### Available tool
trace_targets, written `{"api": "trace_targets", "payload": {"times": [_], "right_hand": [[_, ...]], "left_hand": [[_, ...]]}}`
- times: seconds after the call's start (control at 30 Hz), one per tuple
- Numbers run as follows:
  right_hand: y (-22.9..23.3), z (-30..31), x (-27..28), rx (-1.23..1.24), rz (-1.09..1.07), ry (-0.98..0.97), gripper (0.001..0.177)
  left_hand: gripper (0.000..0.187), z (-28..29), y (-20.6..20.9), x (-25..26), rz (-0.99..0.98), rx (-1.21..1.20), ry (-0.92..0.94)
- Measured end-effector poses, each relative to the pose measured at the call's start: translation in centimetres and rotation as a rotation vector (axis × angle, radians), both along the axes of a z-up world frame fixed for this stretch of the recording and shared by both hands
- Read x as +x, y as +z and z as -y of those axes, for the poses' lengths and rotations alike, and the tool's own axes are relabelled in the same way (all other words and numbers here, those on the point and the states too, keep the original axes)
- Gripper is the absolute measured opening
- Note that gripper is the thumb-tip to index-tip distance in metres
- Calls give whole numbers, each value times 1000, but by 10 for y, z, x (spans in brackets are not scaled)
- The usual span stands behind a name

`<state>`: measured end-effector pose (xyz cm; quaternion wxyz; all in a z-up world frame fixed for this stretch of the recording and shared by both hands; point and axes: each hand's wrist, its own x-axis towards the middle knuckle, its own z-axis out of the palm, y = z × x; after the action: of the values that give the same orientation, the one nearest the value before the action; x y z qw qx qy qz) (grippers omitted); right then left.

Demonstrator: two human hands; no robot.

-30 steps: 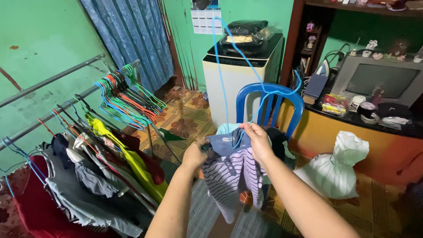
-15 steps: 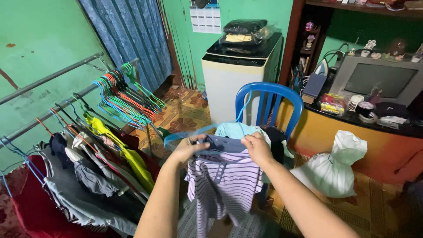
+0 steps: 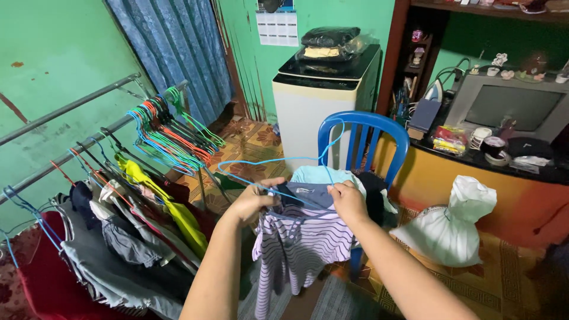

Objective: The person picks up a striped shirt from a blue chair, places it on a hanger, and hangs it on a metal clothing rack. They then pick up a light green shirt, place it on a hanger, and hang it on the same rack.

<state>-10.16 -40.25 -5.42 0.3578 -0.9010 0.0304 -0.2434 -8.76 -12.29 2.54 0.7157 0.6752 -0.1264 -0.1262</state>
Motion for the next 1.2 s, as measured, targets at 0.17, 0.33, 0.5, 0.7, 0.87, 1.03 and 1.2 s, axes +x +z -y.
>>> {"api": "trace_targets", "payload": {"times": [0.17,0.33,0.5,0.7,0.87,1.03,1.2], "right_hand": [[-2,-1,-1,-76,-29,-16,27],[24,-12,-7,239,-57,280,16],[71,-15,-31,536,-135,541,21],[55,6,-30,635,-178,607,37],[37,14,-3,391,-209,706,61],[48,6,-15,413,-206,748,54],[52,-8,-19,515,-270,698,31]], "left_hand": [[44,3,-2,-2,137,171,9],[27,8,-18,7,257,366,-17],[30,1,-42,30,147,312,104],[41,-16,-13,20,16,166,221],[36,-27,10,12,12,192,269],[34,-50,-1,20,11,170,373],[36,-72,-3,11,9,176,553]]}}
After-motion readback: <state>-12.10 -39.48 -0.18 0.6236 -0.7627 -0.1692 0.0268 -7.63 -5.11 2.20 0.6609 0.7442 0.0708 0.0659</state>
